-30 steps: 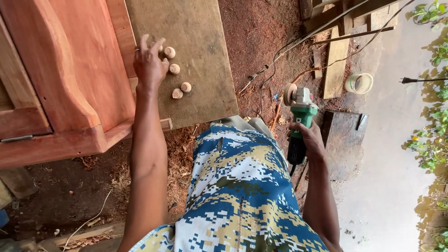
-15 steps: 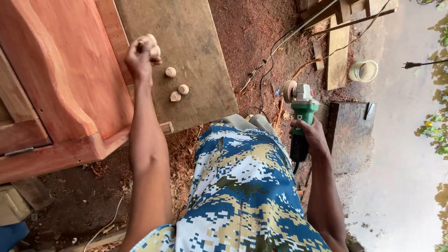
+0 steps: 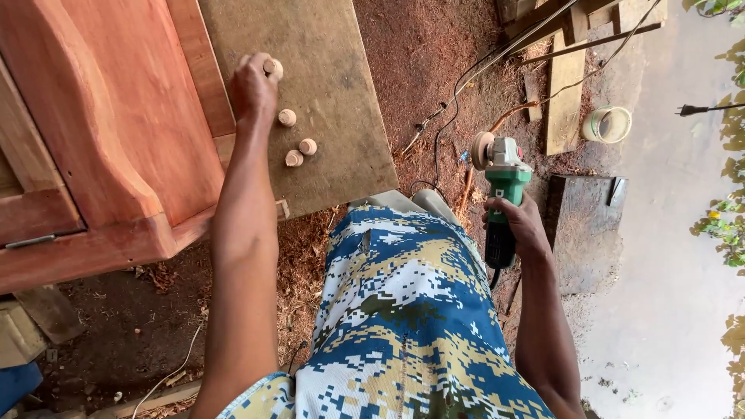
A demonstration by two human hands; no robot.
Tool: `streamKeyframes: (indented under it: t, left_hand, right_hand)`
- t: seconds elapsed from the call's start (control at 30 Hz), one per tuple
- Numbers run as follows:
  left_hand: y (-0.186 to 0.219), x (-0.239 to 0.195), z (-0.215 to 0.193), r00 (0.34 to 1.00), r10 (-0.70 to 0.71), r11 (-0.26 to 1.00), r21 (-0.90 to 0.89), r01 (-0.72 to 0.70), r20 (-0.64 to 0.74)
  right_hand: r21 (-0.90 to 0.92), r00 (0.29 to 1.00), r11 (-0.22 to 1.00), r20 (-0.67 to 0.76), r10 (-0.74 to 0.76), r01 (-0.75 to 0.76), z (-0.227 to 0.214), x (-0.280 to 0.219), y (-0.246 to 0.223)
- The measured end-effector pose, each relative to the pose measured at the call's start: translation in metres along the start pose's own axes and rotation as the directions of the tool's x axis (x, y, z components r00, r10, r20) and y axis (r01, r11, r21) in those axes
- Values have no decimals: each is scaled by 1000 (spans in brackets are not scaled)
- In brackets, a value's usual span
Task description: The person uses a handheld angle grinder with a sanding disc to smooth small wooden knobs on a workbench. They pick up each knob, press it against the spinning disc, and then place it back on the bench, repeating the process for several pieces.
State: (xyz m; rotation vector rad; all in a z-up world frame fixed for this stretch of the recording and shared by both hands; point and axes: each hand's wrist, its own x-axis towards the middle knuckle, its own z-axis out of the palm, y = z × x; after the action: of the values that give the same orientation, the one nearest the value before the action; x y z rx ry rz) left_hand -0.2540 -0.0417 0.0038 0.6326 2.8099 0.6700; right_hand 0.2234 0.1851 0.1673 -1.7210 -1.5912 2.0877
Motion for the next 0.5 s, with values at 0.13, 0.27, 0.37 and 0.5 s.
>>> streamKeyframes:
  t: [0.13,0.27,0.37,0.5]
  left_hand:
    - [-6,-2,2,998,57,998,27,-57,-4]
    - [20,-61,-34,979,142,980,159,-119,-145]
    - [-19,-77,16,991,134,974,184,-134,14]
    - [1,-82,-1,995,-93,893,-443,75,-19]
  right_hand:
    - [15,1000,1000,17,22,-22,0,0,-7]
    - [17,999,999,29,39,-39,-3,4,-2]
    - [42,1000,999,-22,-21,22,10,1,-12]
    - [39,994,996,-69,-80,83,7,-1,-8]
